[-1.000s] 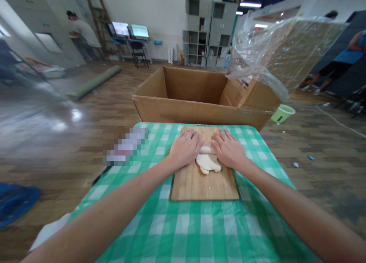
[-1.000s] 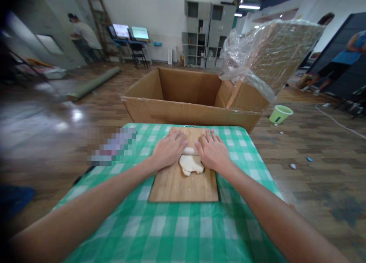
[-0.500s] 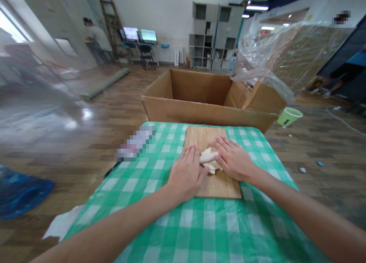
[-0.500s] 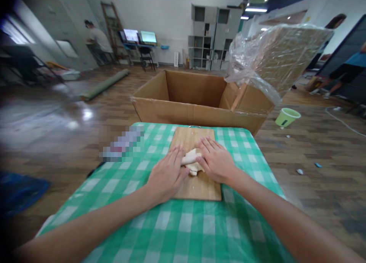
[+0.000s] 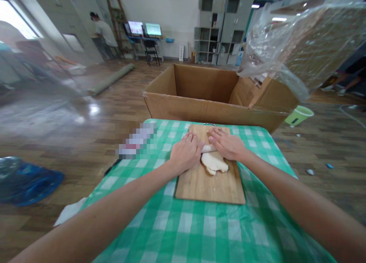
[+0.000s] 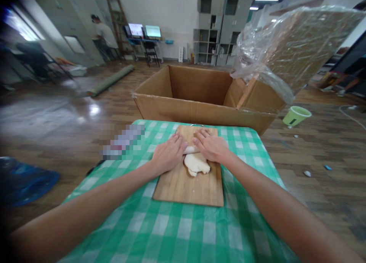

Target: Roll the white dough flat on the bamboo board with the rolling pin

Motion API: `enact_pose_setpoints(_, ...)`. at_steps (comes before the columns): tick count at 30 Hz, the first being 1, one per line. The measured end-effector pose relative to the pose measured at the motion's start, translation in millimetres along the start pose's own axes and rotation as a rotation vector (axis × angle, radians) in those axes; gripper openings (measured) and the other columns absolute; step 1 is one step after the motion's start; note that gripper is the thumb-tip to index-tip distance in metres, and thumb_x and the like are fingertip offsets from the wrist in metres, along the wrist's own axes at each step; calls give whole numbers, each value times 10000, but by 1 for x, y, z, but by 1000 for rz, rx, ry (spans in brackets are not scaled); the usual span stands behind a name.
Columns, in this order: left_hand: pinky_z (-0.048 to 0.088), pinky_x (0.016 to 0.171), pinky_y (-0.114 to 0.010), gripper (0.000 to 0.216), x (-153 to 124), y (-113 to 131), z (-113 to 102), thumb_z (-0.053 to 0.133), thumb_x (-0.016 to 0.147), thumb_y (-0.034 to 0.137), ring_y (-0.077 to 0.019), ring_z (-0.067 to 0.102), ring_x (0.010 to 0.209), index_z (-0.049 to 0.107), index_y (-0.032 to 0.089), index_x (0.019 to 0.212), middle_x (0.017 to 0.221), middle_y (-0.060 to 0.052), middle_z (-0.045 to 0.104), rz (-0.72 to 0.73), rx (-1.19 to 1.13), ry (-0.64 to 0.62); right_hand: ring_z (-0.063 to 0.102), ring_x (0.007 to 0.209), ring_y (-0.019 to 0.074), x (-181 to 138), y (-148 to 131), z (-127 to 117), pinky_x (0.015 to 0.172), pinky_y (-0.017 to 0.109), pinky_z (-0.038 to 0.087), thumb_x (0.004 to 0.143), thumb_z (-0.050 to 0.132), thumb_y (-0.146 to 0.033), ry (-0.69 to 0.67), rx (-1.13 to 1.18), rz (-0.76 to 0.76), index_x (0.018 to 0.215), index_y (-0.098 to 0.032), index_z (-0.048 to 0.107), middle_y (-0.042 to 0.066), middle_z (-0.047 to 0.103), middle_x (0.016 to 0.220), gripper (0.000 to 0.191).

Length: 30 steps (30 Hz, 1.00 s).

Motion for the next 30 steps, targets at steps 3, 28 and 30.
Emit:
enact_pose_setpoints(3, 456, 1190, -463, 563, -5, 2, -3, 280, 1121, 435, -313, 538, 1468, 570, 56, 1421, 1499, -232, 615, -2, -18, 18, 320, 1596, 265, -4, -3, -2, 1274, 488, 345, 1114, 167, -513, 20, -9, 3, 1613, -151, 475, 91, 426, 1681, 689)
enact_pose_setpoints(28, 363, 1258, -491, 670, -37, 29, -12, 321, 1093, 503, -340, 465, 1522, 468, 16, 1528, 1606, -265, 490, 39, -26, 40, 371, 1569, 324, -63, -24, -14, 1260, 506, 356, 1098, 279, -578, -6, 3, -96, 1628, -115, 438, 142, 423, 1677, 722)
enact_pose_setpoints(30, 377, 1246, -475, 635, -25, 25, -11, 312, 1100, 501, -325, 484, 1509, 503, 50, 1505, 1584, -239, 528, 35, -21, 54, 361, 1575, 307, -51, -14, -11, 1261, 505, 360, 1108, 221, -565, -31, 30, -84, 1644, -145, 420, 112, 419, 1682, 709)
Point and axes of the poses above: each hand's wrist, its own x-axis towards the middle knuckle, its own z-axis out of the palm, y = z × x, the point moved 8 cm from there along x, towards the middle knuckle
